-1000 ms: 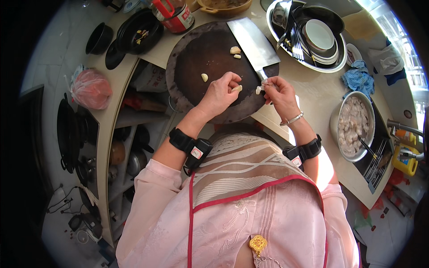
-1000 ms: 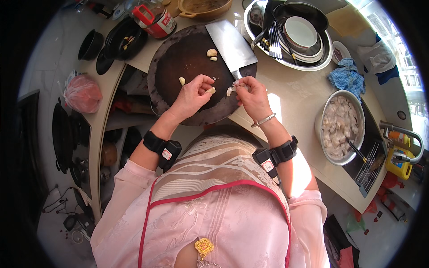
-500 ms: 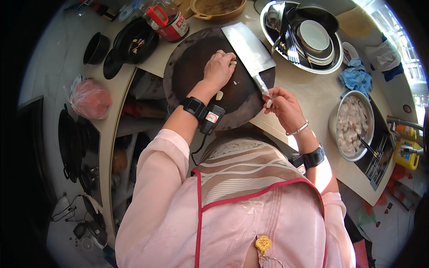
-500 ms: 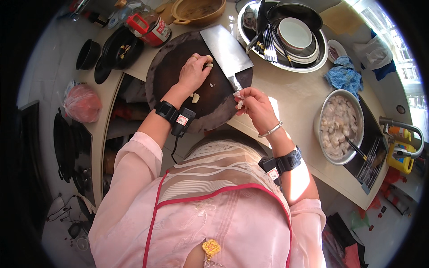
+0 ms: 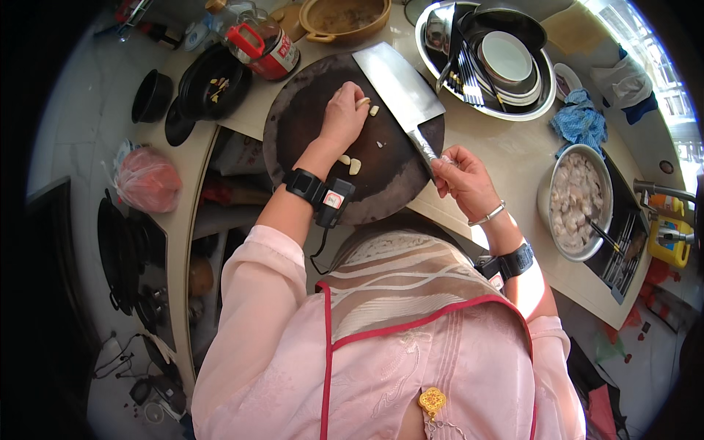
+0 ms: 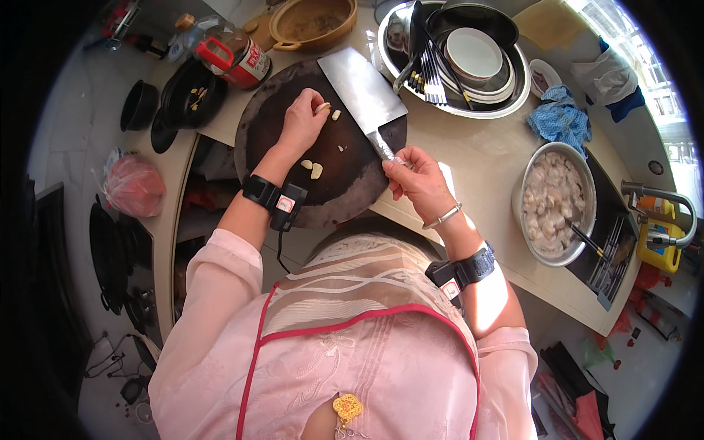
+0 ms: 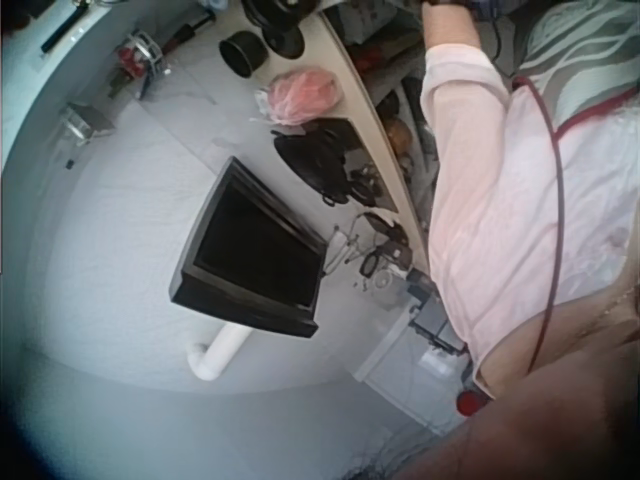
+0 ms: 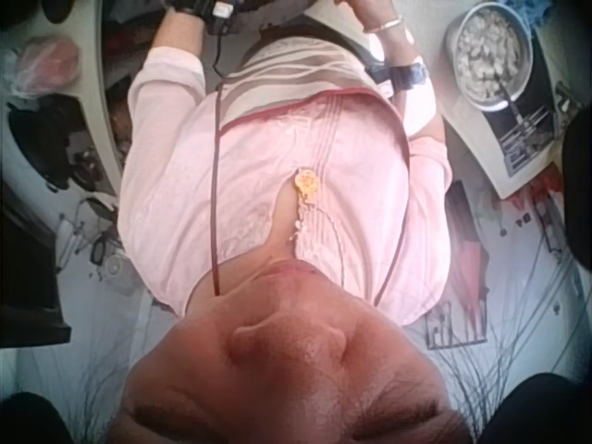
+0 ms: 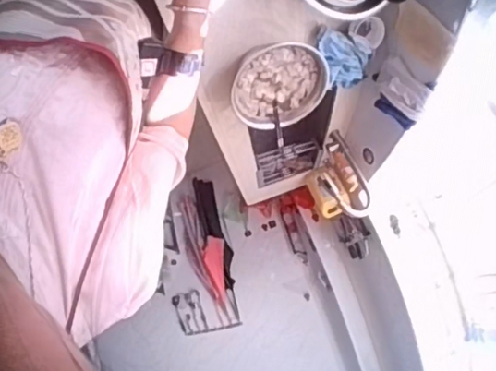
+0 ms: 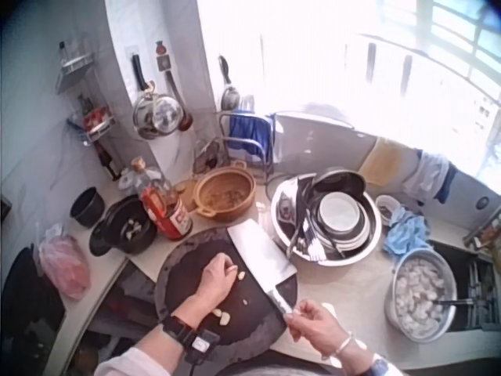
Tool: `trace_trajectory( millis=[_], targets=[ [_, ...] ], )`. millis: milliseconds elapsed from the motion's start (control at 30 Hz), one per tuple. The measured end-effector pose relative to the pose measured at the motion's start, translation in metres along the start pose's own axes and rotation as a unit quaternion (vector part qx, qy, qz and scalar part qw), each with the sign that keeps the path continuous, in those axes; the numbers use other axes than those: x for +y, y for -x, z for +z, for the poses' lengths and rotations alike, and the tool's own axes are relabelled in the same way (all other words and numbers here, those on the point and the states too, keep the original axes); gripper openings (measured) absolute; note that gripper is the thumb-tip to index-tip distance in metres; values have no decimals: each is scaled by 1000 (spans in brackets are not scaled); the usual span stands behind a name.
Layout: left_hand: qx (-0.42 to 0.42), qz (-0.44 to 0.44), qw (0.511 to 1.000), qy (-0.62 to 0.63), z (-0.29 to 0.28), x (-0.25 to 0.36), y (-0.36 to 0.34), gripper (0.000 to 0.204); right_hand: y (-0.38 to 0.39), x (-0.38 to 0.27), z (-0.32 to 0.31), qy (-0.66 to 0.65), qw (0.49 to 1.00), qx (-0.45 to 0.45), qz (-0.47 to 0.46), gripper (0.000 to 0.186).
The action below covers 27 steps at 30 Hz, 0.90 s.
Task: The person retrieves a garlic bulb from a cabinet, moves to the counter, and peels the bulb to separate cloves. She then places the cloves on a cutting board and uses a cleaver to crush and peel them further.
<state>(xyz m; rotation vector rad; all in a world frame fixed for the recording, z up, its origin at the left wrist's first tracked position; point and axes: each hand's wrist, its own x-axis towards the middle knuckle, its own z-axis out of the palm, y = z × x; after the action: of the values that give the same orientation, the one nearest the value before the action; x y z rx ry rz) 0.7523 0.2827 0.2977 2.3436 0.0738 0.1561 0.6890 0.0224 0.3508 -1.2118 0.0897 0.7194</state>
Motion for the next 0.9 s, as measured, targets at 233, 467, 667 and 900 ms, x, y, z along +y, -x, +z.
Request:
trace_trajectory(
  millis=[233,467,667,900],
  targets=[
    [-161,-133,863,460,-16,63,71,18,-16,-9,17,-32,999,-2,23,21],
    [-168,-108,838,508,-14,79,90,14,-18,-7,25,10,1000,-23,7,18],
    [-197,-129,839,491,-18,81,95,15,-12,-11,23,45,998,-37,5,17],
    [-229,-200,758,577,-18,84,98,20,-3,-15,17,-1,999,-51,12,16]
  ],
)
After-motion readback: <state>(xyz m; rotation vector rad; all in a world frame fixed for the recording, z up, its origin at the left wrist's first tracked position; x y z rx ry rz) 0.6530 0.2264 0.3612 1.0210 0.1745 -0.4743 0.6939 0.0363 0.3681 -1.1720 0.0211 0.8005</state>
